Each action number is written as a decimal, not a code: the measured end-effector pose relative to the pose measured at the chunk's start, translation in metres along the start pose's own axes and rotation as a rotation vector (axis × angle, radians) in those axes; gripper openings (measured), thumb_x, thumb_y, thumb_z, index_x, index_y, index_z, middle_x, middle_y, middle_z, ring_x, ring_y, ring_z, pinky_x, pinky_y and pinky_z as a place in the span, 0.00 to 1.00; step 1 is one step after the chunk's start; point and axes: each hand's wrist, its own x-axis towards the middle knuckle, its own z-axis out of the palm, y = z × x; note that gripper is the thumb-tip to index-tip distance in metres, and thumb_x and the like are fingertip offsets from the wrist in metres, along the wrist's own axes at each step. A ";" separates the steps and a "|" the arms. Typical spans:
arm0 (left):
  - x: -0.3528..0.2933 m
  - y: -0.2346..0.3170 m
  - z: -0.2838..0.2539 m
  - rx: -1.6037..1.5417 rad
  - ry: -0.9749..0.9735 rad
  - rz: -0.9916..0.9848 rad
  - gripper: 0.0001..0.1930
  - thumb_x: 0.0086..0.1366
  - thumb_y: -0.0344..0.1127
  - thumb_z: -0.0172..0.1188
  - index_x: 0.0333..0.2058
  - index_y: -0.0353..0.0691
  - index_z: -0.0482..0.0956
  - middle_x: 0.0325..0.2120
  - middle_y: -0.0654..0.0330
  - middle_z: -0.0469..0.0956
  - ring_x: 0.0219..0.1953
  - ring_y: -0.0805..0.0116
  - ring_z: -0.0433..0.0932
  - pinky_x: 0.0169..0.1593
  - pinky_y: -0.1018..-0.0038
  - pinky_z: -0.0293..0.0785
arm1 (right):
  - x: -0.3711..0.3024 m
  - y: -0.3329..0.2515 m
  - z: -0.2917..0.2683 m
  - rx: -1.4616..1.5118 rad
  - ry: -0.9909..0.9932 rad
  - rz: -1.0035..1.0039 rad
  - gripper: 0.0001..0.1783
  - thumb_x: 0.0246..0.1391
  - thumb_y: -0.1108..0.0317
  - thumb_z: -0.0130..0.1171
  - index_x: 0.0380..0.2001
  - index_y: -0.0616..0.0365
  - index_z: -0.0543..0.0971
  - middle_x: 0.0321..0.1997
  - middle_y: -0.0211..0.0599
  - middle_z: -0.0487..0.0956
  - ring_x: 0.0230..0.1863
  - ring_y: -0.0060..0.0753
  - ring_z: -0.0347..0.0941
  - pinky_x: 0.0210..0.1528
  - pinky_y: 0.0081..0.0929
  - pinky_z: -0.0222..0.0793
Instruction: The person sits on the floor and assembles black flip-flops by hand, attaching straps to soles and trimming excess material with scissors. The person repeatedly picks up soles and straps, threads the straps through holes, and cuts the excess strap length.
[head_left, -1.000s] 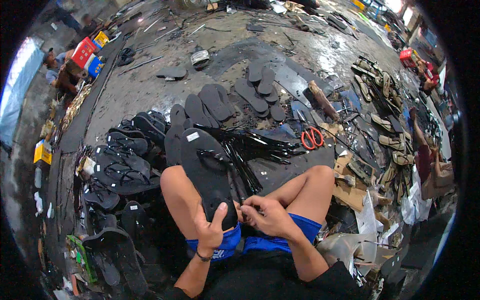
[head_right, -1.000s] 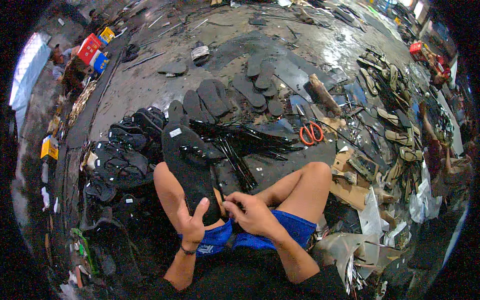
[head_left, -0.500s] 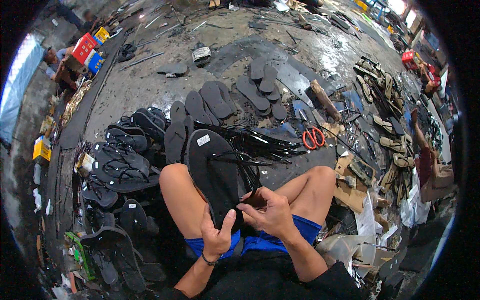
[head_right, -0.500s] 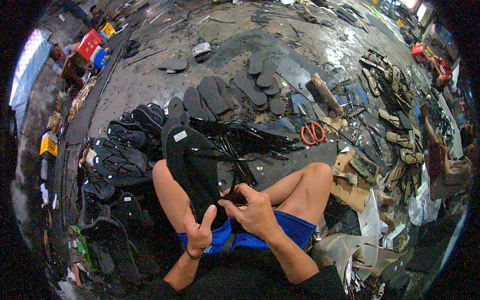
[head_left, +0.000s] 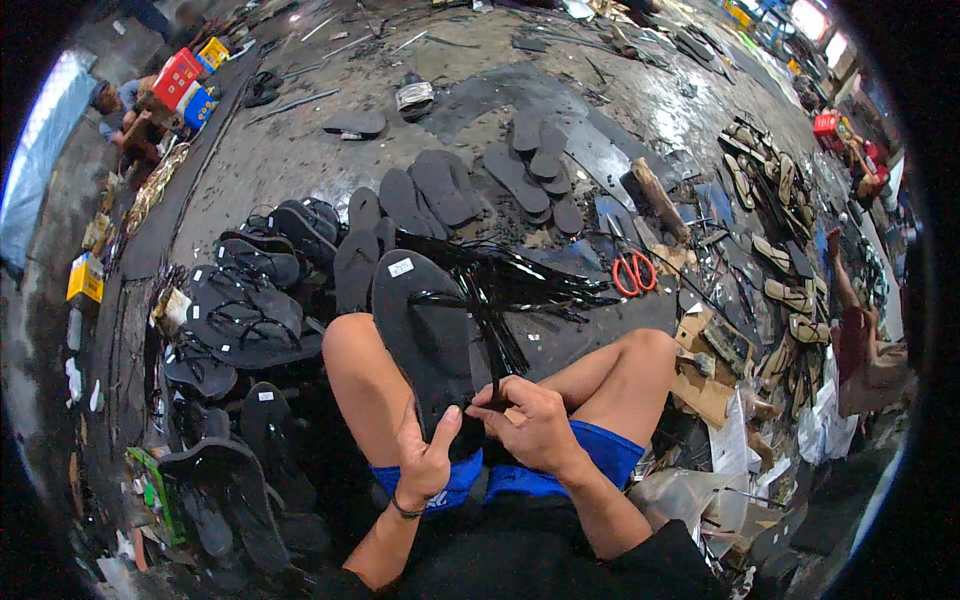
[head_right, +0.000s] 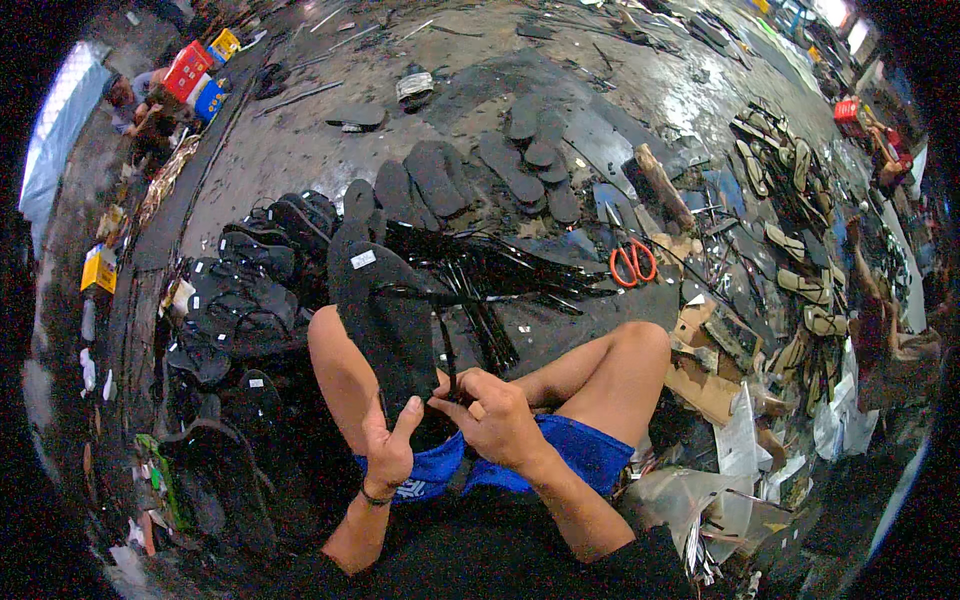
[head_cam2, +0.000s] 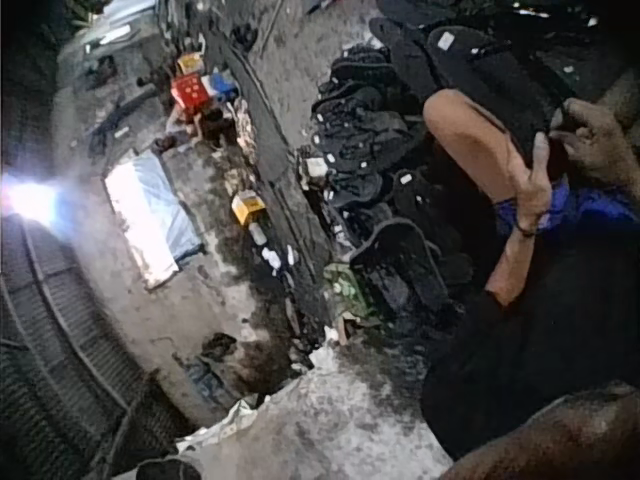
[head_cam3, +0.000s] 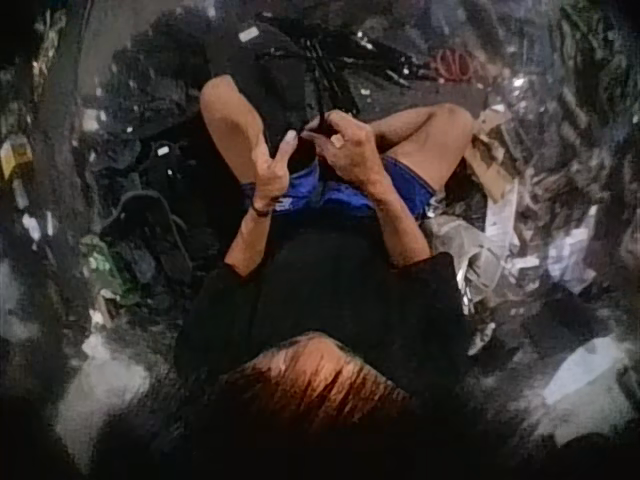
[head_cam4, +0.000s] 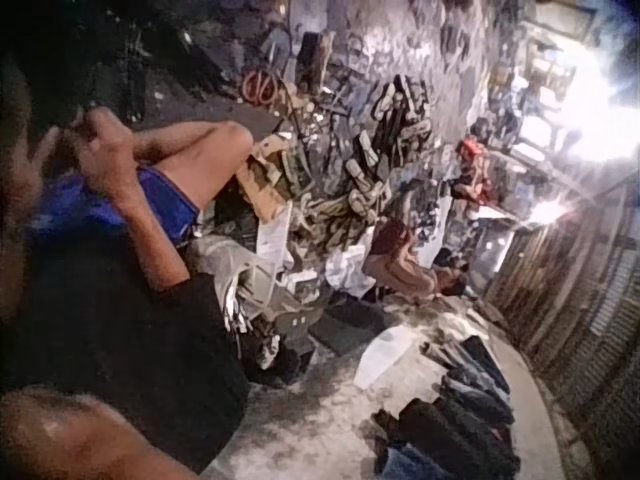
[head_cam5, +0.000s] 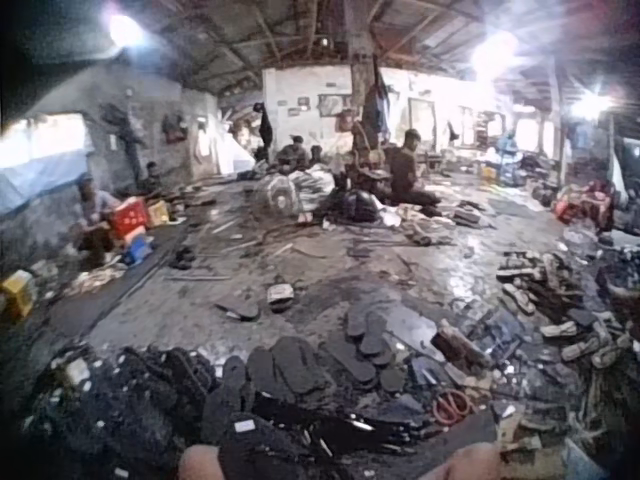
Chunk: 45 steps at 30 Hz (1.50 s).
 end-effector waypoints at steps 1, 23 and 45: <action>0.000 -0.001 0.001 0.005 0.004 0.039 0.19 0.68 0.29 0.56 0.56 0.28 0.69 0.48 0.58 0.77 0.49 0.70 0.75 0.55 0.73 0.69 | -0.001 -0.003 -0.002 0.013 -0.007 0.037 0.13 0.46 0.72 0.72 0.27 0.64 0.76 0.30 0.44 0.79 0.30 0.43 0.79 0.31 0.34 0.72; -0.003 0.000 0.000 0.054 -0.007 0.061 0.18 0.69 0.30 0.55 0.55 0.29 0.69 0.48 0.56 0.77 0.49 0.68 0.75 0.55 0.73 0.69 | -0.003 0.003 0.008 -0.046 0.048 -0.010 0.10 0.50 0.72 0.68 0.30 0.65 0.77 0.29 0.45 0.76 0.30 0.44 0.76 0.33 0.34 0.73; -0.006 0.008 0.011 0.226 0.002 0.120 0.16 0.69 0.30 0.55 0.53 0.30 0.71 0.42 0.57 0.79 0.43 0.72 0.76 0.48 0.75 0.73 | -0.008 0.001 0.016 -0.348 0.150 -0.036 0.10 0.50 0.71 0.68 0.31 0.62 0.76 0.30 0.43 0.79 0.31 0.42 0.78 0.32 0.32 0.73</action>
